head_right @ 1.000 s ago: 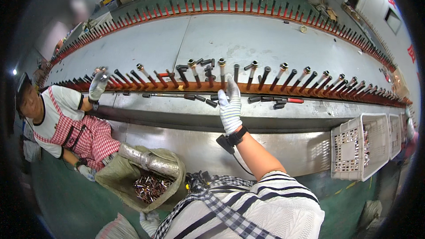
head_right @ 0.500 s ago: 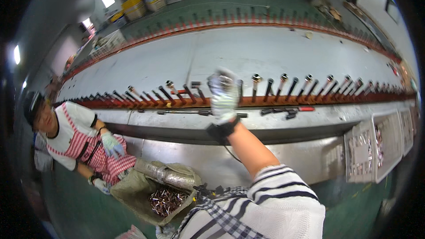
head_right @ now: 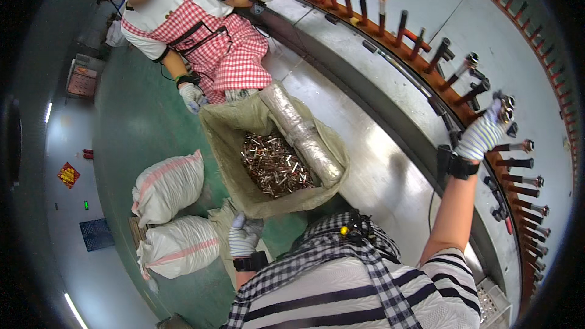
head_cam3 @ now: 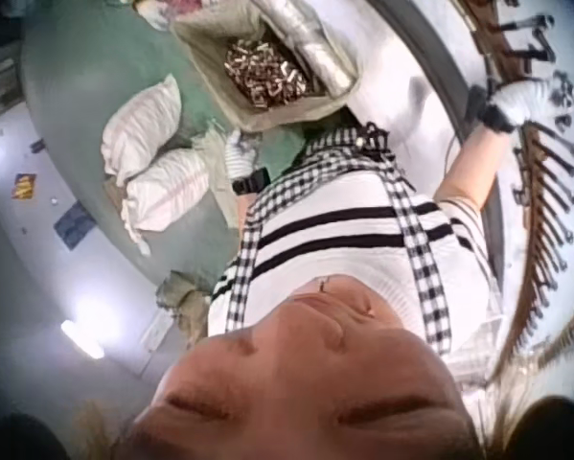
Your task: Picking metal assembly components from a box and placing them onto a rotating assembly rack.
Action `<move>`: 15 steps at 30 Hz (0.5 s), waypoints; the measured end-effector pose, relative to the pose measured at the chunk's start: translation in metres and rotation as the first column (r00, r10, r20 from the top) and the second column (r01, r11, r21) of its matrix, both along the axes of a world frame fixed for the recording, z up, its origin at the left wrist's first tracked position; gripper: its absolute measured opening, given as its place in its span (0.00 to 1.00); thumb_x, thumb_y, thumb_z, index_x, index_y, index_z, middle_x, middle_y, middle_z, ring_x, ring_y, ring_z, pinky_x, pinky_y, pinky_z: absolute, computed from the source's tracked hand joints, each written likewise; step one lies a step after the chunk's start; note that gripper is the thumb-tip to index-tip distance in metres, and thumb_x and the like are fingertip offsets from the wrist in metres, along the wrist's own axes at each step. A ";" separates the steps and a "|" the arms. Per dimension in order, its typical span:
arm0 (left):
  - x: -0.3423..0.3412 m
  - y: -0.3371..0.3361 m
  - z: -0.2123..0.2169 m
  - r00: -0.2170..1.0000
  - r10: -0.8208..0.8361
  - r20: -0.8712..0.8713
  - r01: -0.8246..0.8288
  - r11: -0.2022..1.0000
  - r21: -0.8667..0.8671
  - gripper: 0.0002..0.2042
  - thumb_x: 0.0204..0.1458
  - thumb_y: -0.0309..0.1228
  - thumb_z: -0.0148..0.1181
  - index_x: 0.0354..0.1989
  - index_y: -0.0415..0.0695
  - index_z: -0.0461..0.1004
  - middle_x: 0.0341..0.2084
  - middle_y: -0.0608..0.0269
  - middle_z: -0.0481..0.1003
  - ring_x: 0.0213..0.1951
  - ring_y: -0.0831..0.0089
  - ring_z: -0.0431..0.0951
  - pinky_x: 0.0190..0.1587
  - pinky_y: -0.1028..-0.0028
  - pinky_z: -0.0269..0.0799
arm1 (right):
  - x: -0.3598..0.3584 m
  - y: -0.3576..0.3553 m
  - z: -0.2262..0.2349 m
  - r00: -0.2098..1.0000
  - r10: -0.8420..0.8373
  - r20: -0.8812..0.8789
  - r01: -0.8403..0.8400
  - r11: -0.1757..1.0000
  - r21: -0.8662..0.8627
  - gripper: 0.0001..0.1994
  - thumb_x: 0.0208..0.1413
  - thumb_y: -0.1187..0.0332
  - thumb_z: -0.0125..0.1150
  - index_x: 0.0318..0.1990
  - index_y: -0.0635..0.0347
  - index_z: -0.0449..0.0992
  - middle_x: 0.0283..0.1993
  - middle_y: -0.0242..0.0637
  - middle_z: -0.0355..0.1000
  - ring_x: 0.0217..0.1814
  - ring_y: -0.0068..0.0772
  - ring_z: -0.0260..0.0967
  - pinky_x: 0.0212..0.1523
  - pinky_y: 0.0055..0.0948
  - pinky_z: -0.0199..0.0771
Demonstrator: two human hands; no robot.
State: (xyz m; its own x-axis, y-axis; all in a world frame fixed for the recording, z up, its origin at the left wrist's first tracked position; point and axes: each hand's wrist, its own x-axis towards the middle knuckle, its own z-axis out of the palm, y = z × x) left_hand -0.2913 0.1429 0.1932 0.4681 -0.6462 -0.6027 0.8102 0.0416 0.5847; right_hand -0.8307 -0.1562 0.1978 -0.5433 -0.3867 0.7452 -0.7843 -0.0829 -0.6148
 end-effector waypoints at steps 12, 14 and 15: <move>0.014 0.041 -0.039 0.997 -0.060 -0.040 0.058 0.996 -0.067 0.10 0.46 0.20 0.55 0.38 0.41 0.71 0.36 0.58 0.75 0.39 0.62 0.75 0.48 0.63 0.71 | 0.103 -0.044 0.064 0.479 0.755 0.448 -0.376 0.638 -0.672 0.18 0.55 0.80 0.52 0.54 0.60 0.67 0.50 0.35 0.69 0.51 0.26 0.67 0.55 0.24 0.65; 0.012 0.043 -0.044 0.998 -0.038 -0.050 0.034 0.996 -0.084 0.10 0.46 0.20 0.55 0.38 0.42 0.71 0.36 0.57 0.74 0.40 0.59 0.74 0.49 0.60 0.69 | 0.112 -0.034 0.093 0.037 0.969 0.242 -0.357 0.239 -0.903 0.18 0.56 0.80 0.51 0.55 0.61 0.66 0.48 0.36 0.69 0.53 0.27 0.65 0.55 0.24 0.64; 0.011 0.041 -0.048 0.998 -0.016 -0.062 0.011 0.997 -0.081 0.10 0.46 0.21 0.55 0.38 0.42 0.70 0.35 0.57 0.74 0.40 0.57 0.73 0.50 0.57 0.68 | 0.138 -0.015 0.119 0.161 0.943 0.293 -0.373 0.333 -0.866 0.17 0.56 0.80 0.50 0.54 0.61 0.67 0.48 0.35 0.69 0.53 0.27 0.65 0.55 0.23 0.64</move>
